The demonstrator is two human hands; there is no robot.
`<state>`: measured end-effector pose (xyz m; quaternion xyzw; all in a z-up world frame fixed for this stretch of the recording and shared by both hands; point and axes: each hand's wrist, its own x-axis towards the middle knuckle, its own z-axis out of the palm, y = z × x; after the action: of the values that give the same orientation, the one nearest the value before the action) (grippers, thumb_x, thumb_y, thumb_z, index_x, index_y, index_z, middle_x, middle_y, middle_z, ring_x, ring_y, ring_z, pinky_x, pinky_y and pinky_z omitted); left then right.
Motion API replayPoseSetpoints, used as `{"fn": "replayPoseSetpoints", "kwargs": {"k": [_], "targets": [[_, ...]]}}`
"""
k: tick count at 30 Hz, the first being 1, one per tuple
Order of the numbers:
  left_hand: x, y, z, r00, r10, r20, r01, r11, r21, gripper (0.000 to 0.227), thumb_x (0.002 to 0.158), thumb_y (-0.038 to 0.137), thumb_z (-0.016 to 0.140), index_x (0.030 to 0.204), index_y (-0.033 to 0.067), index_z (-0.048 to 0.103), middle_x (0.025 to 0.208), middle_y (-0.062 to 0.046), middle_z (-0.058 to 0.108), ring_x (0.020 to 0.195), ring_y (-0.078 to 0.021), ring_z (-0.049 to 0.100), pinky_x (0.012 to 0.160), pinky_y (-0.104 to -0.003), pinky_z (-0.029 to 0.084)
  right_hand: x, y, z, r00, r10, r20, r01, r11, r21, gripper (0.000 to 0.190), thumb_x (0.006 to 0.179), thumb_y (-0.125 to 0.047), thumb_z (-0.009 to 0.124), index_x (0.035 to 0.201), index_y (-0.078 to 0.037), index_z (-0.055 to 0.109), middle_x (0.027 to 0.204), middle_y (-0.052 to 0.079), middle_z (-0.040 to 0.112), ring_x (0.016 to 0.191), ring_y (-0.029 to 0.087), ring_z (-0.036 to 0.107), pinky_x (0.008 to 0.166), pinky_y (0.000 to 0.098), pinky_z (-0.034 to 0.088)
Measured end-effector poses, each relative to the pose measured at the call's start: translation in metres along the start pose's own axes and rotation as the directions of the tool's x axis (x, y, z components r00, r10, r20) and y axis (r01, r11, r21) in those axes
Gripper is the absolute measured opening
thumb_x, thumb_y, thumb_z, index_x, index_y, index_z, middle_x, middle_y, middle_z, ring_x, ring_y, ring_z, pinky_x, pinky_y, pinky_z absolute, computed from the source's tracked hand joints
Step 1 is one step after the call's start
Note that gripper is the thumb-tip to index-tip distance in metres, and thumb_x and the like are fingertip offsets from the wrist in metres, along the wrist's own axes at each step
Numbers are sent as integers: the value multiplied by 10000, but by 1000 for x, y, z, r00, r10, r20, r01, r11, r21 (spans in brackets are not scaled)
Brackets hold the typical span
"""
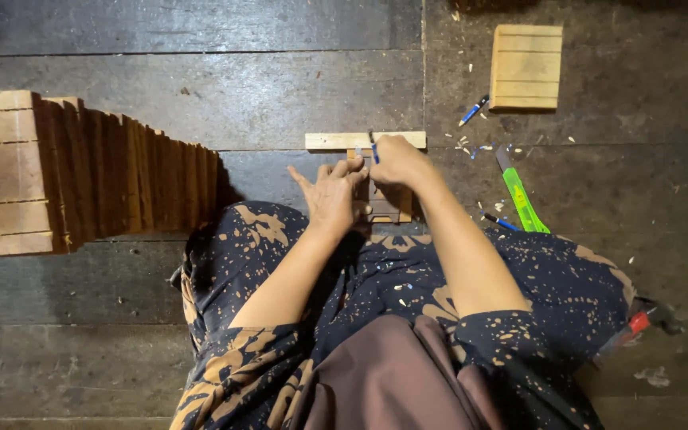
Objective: Tracing a specific shape onto small wooden blocks using a pen and a wooden guide for alignment.
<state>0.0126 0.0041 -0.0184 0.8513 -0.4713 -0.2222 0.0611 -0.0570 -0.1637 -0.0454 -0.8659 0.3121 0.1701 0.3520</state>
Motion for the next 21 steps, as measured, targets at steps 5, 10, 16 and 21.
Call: {"fn": "replayPoseSetpoints", "kwargs": {"k": [5,10,16,21], "targets": [[1,3,-7,1000,-13,23,12,1000,15,557,641,217,909,1153,322,716,1308,182,556,1207,-212,522,1026,-908,107,-6,-5,-14,983,133,130,-152,978,143,220,719,-167,637,753,19,748,781,264,722,819,431,738,707,538,543],[2,3,-5,1000,-4,11,4,1000,27,570,629,211,922,1153,306,720,1297,172,560,1197,-217,523,1023,-904,132,-15,-8,-17,965,194,176,-248,893,376,185,694,-4,562,598,-15,719,562,213,669,492,293,706,482,417,613],[0,5,-10,1000,-5,18,5,1000,-1,534,664,212,905,1157,302,719,1313,168,557,1208,-215,520,1028,-904,112,-13,15,9,973,161,164,-224,818,530,164,687,8,618,758,24,764,646,281,685,531,309,715,490,445,612],[-5,11,-22,998,-15,53,16,1000,-6,573,676,225,902,1206,303,700,1345,166,537,1238,-211,503,1044,-896,128,-55,-7,-9,955,267,132,-253,497,830,247,785,44,669,990,182,659,753,291,706,625,276,752,560,349,642]]}}
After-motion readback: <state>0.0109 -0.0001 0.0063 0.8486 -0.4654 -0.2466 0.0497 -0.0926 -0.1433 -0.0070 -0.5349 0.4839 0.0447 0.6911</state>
